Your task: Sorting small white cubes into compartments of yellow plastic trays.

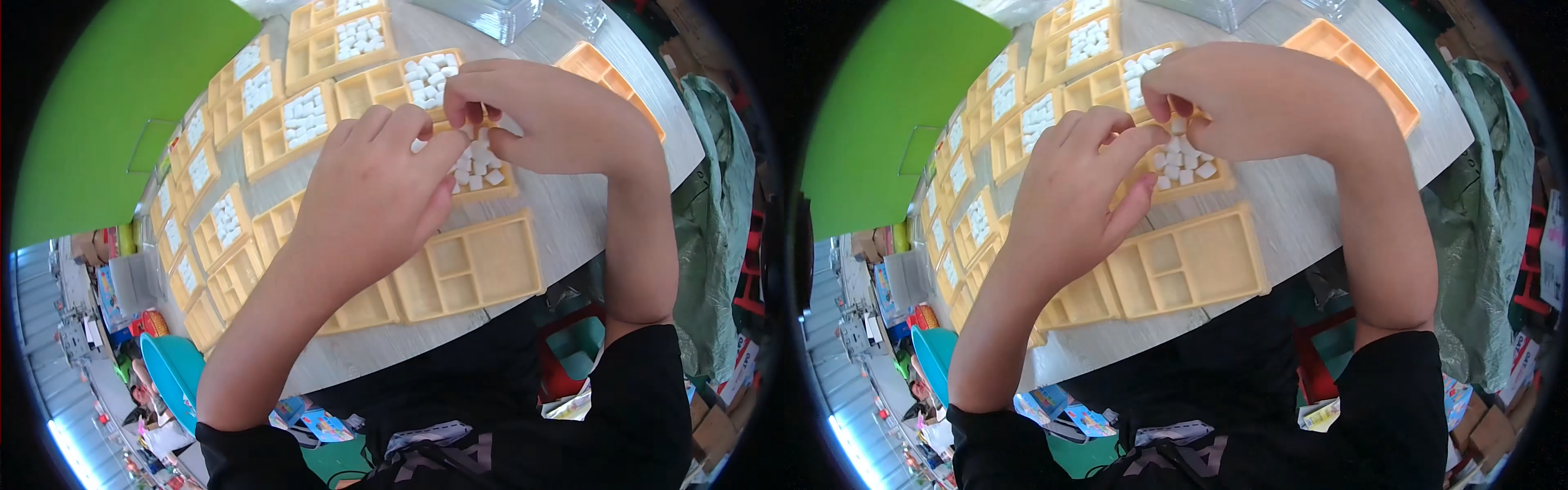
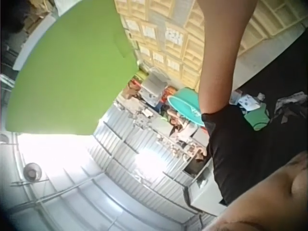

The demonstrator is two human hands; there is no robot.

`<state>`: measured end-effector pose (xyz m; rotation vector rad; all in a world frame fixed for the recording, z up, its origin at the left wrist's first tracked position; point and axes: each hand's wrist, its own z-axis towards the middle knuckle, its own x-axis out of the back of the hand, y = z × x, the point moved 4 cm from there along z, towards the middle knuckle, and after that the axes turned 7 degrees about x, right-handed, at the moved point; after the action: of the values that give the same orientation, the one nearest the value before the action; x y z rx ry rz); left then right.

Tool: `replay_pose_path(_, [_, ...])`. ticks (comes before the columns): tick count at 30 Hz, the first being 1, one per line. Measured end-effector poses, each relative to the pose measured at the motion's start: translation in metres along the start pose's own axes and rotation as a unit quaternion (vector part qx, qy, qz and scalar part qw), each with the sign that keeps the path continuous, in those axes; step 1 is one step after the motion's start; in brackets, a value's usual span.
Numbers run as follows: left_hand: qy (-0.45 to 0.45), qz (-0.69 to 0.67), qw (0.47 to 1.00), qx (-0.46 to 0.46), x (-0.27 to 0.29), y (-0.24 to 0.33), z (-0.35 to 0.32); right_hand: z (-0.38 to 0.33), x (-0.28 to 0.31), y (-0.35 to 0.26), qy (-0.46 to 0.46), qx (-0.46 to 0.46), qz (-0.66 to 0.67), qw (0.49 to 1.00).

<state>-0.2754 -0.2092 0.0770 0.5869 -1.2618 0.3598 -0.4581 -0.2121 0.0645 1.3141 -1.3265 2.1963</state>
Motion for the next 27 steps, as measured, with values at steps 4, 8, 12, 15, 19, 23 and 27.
replay_pose_path(4, [0.008, 0.002, 1.000, -0.013, -0.011, -0.008, 0.008, 0.001, -0.007, 0.007, -0.015, -0.051, -0.025, 0.998])
replay_pose_path(8, [0.026, -0.013, 1.000, 0.003, -0.010, -0.011, 0.016, 0.002, -0.005, 0.009, 0.010, -0.060, -0.042, 0.997])
replay_pose_path(12, [0.037, -0.011, 0.999, -0.007, -0.012, -0.016, 0.020, 0.002, -0.007, 0.012, 0.034, -0.028, -0.038, 0.998])
replay_pose_path(15, [0.033, -0.014, 0.999, 0.004, -0.013, -0.021, 0.019, 0.003, -0.012, 0.013, 0.013, -0.065, -0.043, 0.997])
replay_pose_path(19, [0.033, 0.010, 0.999, -0.004, -0.011, -0.020, 0.016, 0.004, -0.011, 0.015, 0.034, -0.036, -0.044, 0.998])
replay_pose_path(23, [0.016, 0.017, 1.000, -0.011, -0.010, -0.016, 0.016, 0.004, -0.010, 0.016, 0.035, -0.018, -0.048, 0.998])
replay_pose_path(27, [0.024, 0.015, 0.999, -0.018, -0.008, -0.017, 0.012, 0.006, -0.010, 0.014, 0.039, -0.043, -0.035, 0.998])
